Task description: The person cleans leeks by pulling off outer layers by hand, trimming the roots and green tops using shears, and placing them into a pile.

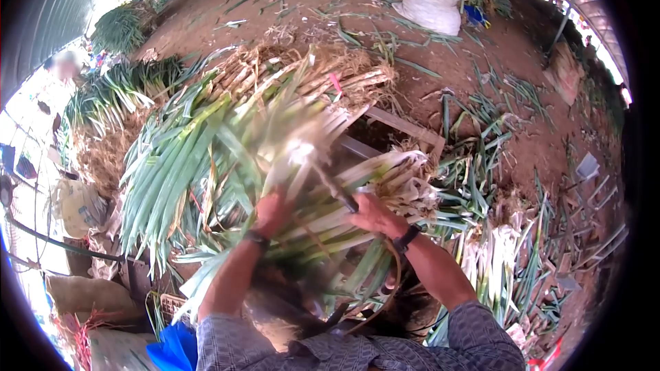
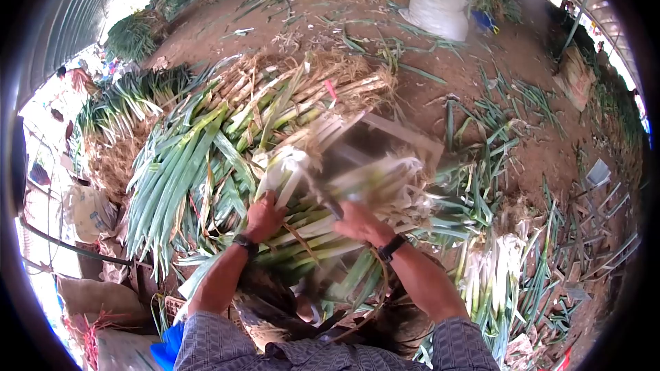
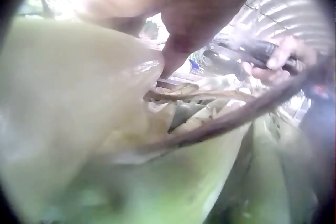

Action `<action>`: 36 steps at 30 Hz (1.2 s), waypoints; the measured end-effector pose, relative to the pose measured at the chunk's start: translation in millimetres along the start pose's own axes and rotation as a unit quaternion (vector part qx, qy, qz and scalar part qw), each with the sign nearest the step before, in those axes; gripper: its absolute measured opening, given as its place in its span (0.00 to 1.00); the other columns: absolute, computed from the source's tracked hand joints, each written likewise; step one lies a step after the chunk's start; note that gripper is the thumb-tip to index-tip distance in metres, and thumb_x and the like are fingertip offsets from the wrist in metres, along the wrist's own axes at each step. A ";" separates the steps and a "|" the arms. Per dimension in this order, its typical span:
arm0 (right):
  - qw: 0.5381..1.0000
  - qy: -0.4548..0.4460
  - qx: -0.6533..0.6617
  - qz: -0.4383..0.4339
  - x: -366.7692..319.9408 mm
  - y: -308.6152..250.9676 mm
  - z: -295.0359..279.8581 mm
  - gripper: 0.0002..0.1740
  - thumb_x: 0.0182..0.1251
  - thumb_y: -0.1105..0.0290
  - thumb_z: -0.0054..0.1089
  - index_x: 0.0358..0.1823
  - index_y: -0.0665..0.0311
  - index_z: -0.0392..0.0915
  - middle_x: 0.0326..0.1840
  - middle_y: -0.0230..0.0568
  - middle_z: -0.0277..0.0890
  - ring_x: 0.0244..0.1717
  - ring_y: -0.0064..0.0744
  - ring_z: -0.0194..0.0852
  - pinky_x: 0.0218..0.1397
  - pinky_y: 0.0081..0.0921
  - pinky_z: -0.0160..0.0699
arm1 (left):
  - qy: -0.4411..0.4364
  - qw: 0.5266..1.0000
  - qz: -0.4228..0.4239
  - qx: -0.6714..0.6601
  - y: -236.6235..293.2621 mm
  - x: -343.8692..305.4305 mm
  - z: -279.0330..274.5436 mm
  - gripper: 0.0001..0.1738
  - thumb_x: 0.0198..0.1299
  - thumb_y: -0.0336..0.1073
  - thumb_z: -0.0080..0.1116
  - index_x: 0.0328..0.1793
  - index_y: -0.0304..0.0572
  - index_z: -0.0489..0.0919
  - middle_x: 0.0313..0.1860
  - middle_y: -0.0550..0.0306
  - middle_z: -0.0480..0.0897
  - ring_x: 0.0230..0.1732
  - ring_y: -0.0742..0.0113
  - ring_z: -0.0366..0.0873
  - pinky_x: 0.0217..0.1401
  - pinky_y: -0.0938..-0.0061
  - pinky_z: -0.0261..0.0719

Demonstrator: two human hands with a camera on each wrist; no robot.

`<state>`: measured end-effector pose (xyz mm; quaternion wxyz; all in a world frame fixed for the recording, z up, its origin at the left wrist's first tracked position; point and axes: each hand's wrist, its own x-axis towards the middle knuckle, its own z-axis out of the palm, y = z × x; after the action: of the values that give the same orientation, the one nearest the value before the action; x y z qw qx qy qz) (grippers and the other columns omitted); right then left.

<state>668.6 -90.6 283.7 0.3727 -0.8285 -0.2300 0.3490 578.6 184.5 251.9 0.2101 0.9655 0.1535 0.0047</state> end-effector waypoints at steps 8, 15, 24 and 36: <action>0.997 -0.016 -0.073 -0.025 -7.7 9.6 -19.0 0.16 0.55 0.63 0.67 0.33 0.67 0.73 0.24 0.44 0.72 0.28 0.38 0.74 0.35 0.38 0.73 | -0.007 0.999 0.004 -0.035 14.7 -5.4 -15.4 0.21 0.52 0.42 0.70 0.45 0.37 0.74 0.39 0.43 0.82 0.41 0.40 0.81 0.45 0.53 0.78; 0.997 0.065 0.013 -0.044 -26.2 -11.4 -23.5 0.14 0.55 0.62 0.67 0.31 0.64 0.73 0.23 0.39 0.71 0.29 0.37 0.75 0.35 0.37 0.75 | 0.001 0.991 0.008 -0.134 -15.8 0.7 2.8 0.19 0.60 0.43 0.65 0.50 0.36 0.80 0.35 0.44 0.84 0.36 0.57 0.83 0.39 0.62 0.78; 0.998 0.041 0.014 -0.043 -33.7 -7.1 -23.7 0.18 0.56 0.63 0.69 0.42 0.66 0.74 0.27 0.34 0.71 0.27 0.37 0.73 0.35 0.39 0.75 | 0.072 0.991 0.086 -0.069 -5.2 1.7 -1.0 0.17 0.59 0.41 0.64 0.49 0.38 0.81 0.36 0.44 0.85 0.38 0.49 0.84 0.39 0.60 0.80; 0.998 0.030 0.018 -0.047 -50.7 2.0 -48.7 0.25 0.58 0.64 0.67 0.55 0.69 0.75 0.44 0.48 0.78 0.48 0.41 0.78 0.51 0.39 0.75 | 0.134 0.960 0.224 0.103 17.3 0.7 -6.3 0.14 0.53 0.29 0.57 0.48 0.44 0.80 0.43 0.50 0.83 0.45 0.43 0.81 0.41 0.52 0.81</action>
<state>672.4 -146.5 326.0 0.4105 -0.8198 -0.2514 0.3102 583.9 172.4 264.7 0.0806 0.9821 -0.0401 0.1652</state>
